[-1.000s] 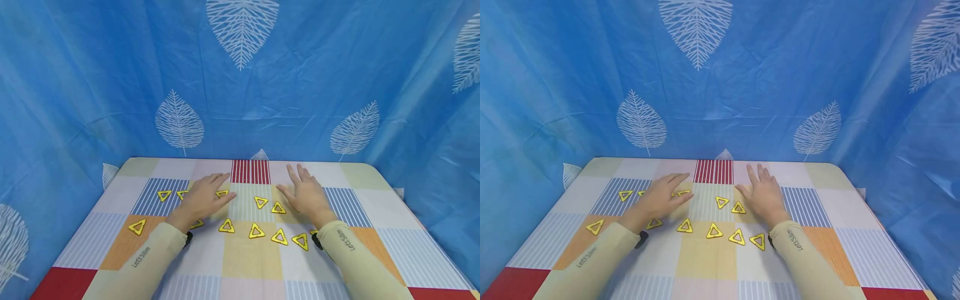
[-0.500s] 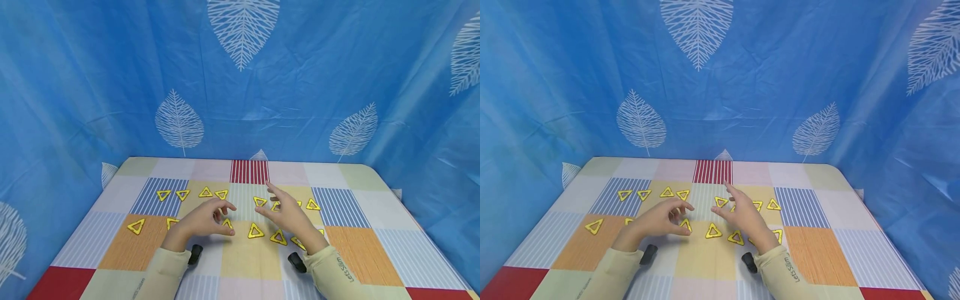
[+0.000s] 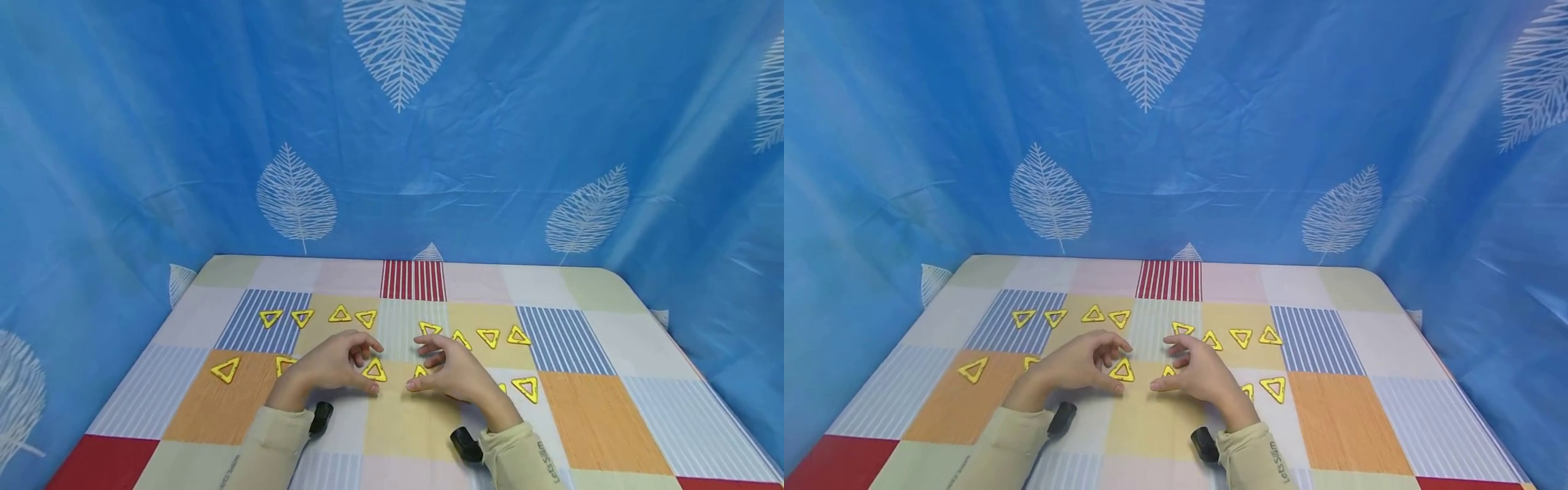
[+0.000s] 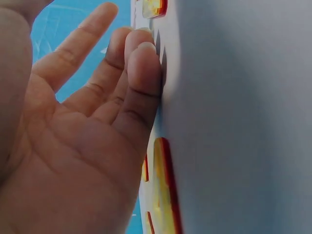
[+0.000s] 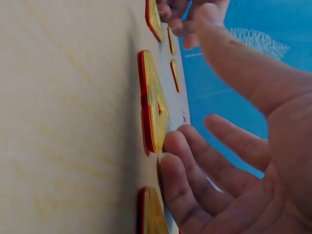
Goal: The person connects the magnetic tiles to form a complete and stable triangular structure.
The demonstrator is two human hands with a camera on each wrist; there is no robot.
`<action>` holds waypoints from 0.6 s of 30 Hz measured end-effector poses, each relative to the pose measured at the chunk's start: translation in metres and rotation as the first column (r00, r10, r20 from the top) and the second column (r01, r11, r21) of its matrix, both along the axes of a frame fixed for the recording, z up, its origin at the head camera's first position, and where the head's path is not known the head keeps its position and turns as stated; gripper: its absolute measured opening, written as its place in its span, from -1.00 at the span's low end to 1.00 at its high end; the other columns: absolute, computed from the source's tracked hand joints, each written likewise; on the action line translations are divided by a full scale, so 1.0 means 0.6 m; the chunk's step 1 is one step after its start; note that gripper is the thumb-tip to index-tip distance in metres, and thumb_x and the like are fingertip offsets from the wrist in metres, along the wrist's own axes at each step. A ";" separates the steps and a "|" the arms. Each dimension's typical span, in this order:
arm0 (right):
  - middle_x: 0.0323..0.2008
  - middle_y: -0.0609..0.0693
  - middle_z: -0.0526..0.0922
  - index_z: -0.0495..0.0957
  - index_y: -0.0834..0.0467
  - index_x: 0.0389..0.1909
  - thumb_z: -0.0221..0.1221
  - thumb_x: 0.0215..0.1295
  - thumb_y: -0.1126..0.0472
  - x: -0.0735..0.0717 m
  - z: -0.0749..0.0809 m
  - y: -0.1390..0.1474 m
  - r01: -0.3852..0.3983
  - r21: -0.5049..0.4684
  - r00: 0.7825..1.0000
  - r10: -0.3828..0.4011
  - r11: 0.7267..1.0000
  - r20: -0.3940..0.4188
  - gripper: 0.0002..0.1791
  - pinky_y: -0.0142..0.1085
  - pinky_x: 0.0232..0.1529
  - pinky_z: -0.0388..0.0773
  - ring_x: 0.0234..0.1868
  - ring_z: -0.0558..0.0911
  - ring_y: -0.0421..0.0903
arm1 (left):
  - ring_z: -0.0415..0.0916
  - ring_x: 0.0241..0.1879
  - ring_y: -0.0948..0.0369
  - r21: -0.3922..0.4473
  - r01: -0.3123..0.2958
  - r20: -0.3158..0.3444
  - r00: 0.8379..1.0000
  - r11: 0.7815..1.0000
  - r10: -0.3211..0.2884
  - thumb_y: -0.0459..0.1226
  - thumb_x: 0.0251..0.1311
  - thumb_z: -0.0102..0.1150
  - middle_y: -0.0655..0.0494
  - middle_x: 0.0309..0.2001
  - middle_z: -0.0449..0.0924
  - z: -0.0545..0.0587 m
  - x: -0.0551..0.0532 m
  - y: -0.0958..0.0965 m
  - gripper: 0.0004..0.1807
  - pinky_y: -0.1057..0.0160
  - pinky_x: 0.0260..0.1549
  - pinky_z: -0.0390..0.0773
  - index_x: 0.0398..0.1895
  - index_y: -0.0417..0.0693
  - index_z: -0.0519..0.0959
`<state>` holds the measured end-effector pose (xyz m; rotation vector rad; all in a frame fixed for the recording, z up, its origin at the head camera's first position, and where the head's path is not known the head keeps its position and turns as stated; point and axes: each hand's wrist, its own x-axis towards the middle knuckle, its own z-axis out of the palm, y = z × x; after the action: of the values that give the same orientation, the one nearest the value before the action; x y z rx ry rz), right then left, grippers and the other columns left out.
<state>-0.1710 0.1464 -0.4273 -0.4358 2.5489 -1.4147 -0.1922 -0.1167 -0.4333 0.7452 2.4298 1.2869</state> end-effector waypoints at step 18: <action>-0.17 0.01 0.62 0.61 0.32 0.05 0.64 -0.21 0.33 -0.008 -0.009 0.028 -0.093 -0.010 0.994 0.094 0.996 0.059 -0.30 -0.25 -0.08 0.55 -0.16 0.57 -0.08 | 0.40 -0.30 0.14 -0.015 -0.067 0.060 0.996 0.998 0.068 -0.36 -0.14 0.64 0.09 -0.30 0.50 -0.004 0.000 -0.003 -0.48 0.24 -0.29 0.47 -0.03 -0.18 0.65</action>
<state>-0.1756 0.1631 -0.4327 -0.4995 2.4440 -1.3826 -0.1920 -0.1186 -0.4358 0.6165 2.4311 1.2983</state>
